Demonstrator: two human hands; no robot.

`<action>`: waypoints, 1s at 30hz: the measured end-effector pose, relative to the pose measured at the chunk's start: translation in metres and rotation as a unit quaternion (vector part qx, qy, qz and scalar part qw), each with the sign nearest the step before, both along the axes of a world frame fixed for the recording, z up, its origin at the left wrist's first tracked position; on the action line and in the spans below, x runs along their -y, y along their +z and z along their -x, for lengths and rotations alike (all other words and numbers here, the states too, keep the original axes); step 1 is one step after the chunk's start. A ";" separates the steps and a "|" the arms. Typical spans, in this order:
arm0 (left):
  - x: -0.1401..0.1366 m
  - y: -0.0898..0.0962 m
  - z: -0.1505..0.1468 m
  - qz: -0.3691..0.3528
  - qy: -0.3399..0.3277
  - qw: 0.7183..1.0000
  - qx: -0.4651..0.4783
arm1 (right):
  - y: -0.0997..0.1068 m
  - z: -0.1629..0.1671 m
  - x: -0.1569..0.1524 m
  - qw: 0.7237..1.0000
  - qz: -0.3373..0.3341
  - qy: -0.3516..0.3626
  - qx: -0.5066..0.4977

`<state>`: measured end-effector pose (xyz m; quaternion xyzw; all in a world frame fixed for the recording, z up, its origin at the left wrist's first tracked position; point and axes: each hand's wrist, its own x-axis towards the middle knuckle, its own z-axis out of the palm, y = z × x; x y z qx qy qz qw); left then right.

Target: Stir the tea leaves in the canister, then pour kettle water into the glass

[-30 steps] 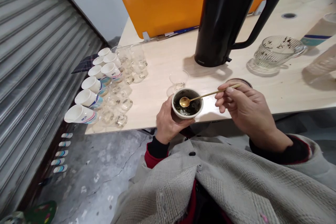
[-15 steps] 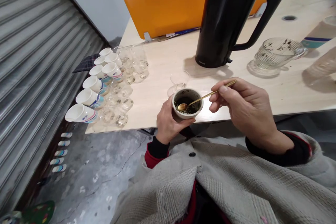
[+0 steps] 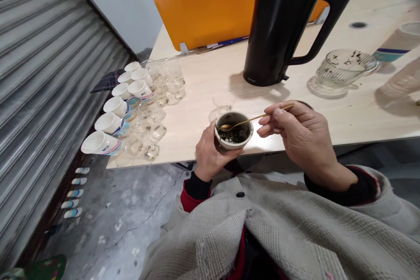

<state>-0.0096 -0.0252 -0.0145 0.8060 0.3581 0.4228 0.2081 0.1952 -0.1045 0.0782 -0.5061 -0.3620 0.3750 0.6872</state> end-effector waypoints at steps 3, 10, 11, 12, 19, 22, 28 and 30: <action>0.000 0.001 0.000 -0.002 -0.005 1.000 0.003 | 0.002 0.003 0.001 0.999 -0.006 0.004 0.032; 0.001 0.002 0.000 0.017 -0.002 1.000 -0.018 | 0.001 0.009 0.003 0.997 -0.017 0.009 0.069; 0.001 0.001 0.000 0.014 0.000 1.000 -0.019 | 0.001 0.009 0.003 0.997 -0.021 0.004 0.069; 0.001 0.001 0.000 0.010 0.002 1.000 -0.020 | 0.000 0.008 0.003 0.997 -0.025 0.000 0.068; 0.002 0.005 -0.002 -0.023 -0.007 1.000 -0.016 | -0.005 0.004 0.003 0.999 -0.038 0.002 0.039; 0.002 0.012 0.000 -0.063 -0.008 0.998 -0.031 | -0.005 0.003 0.003 0.999 -0.030 -0.001 0.020; 0.002 0.027 0.004 -0.103 -0.012 0.991 -0.082 | -0.005 0.001 0.000 1.000 -0.019 -0.007 -0.004; 0.001 0.030 0.006 -0.094 -0.022 0.992 -0.084 | -0.006 -0.001 -0.001 1.000 -0.015 -0.008 -0.018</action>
